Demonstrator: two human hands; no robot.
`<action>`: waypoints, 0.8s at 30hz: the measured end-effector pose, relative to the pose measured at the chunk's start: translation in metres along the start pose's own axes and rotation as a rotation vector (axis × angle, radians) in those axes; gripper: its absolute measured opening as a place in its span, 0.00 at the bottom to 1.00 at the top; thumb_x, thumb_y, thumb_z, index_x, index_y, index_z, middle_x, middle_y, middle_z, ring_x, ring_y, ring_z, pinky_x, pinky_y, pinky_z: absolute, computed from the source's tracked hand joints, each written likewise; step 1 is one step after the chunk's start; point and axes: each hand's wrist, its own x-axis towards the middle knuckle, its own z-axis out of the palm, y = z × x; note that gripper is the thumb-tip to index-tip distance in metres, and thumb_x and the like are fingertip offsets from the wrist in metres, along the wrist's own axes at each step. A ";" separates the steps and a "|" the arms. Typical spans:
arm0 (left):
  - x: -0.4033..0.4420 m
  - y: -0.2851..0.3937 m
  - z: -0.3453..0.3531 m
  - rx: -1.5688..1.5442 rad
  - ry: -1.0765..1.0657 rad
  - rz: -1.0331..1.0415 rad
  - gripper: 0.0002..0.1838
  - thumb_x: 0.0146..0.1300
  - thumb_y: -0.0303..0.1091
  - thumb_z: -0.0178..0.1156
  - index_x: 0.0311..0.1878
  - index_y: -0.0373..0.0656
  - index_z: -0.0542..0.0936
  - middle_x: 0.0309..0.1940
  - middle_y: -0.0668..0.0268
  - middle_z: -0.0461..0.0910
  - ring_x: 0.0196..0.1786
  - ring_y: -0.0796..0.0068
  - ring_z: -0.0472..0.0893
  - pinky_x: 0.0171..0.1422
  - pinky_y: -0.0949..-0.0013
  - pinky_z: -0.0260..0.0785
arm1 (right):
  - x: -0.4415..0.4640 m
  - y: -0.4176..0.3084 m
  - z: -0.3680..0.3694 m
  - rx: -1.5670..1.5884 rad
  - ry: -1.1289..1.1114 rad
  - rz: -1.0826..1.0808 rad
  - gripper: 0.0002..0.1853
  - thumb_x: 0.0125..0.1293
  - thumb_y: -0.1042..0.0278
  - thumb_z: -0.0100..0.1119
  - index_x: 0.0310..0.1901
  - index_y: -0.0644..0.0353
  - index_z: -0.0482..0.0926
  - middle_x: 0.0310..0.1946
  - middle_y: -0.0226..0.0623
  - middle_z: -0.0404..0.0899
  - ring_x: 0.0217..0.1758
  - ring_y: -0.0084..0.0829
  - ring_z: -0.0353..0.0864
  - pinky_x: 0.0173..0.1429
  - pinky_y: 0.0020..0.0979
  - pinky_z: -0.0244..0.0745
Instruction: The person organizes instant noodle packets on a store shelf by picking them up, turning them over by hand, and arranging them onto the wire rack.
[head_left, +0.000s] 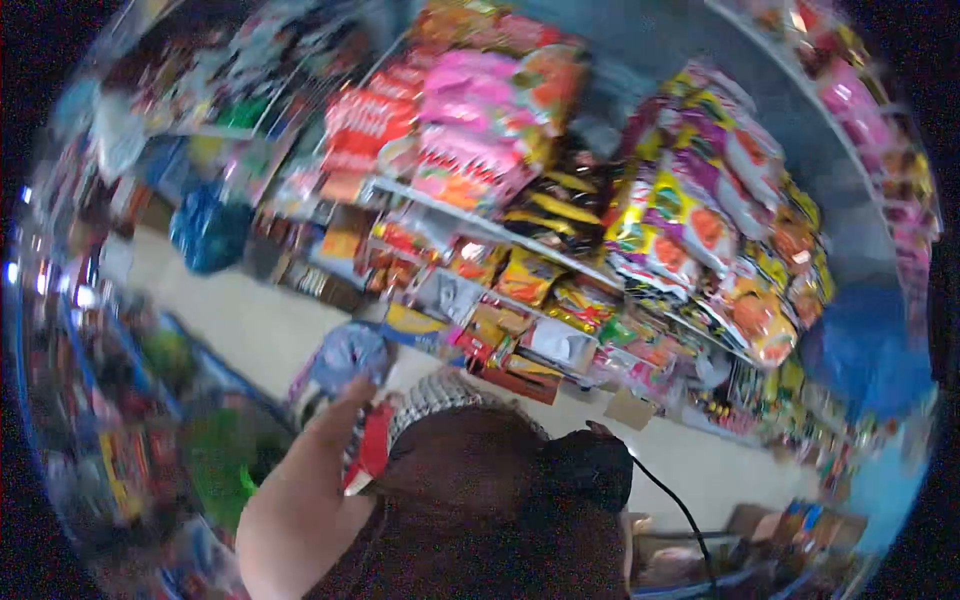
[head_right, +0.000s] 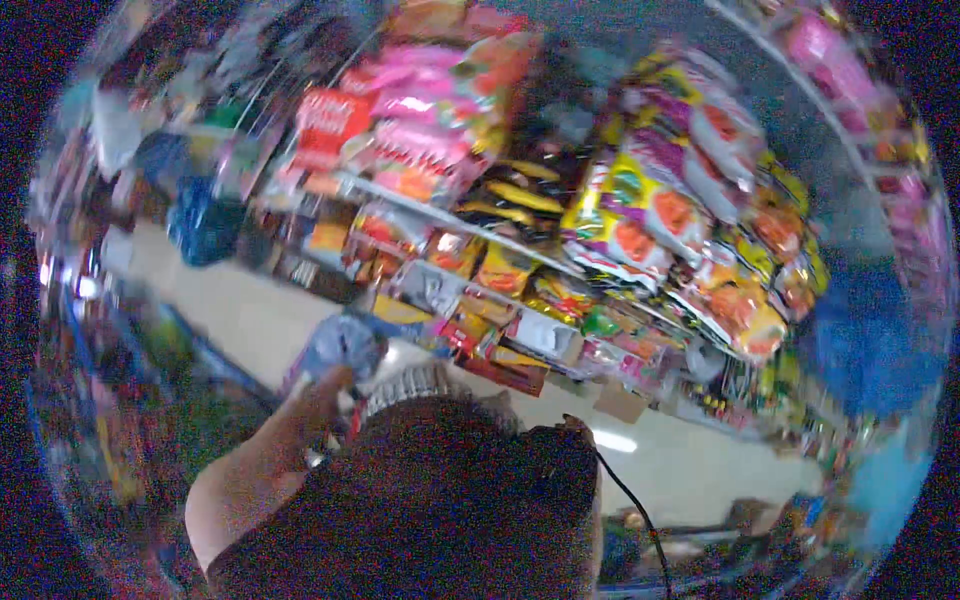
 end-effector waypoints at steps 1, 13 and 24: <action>-0.014 0.039 -0.008 -0.007 0.007 -0.062 0.11 0.48 0.36 0.56 0.30 0.38 0.79 0.34 0.53 0.78 0.36 0.59 0.78 0.37 0.55 0.69 | -0.001 0.008 -0.005 -0.049 -0.050 0.030 0.22 0.65 0.50 0.45 0.52 0.58 0.71 0.44 0.38 0.74 0.44 0.27 0.74 0.49 0.29 0.68; 0.060 0.129 0.046 -0.083 -0.579 -0.670 0.30 0.58 0.59 0.42 0.51 0.45 0.71 0.44 0.55 0.75 0.49 0.56 0.73 0.54 0.57 0.62 | -0.016 0.111 -0.043 -0.332 -0.279 0.148 0.22 0.65 0.51 0.45 0.52 0.57 0.71 0.45 0.38 0.74 0.44 0.28 0.74 0.49 0.30 0.68; 0.142 0.038 -0.044 -0.720 -1.380 -0.461 0.19 0.62 0.38 0.45 0.49 0.32 0.71 0.39 0.57 0.77 0.39 0.64 0.78 0.40 0.67 0.72 | 0.106 0.180 0.007 -0.324 -0.001 0.056 0.21 0.65 0.51 0.44 0.52 0.57 0.71 0.46 0.37 0.74 0.45 0.29 0.74 0.50 0.31 0.68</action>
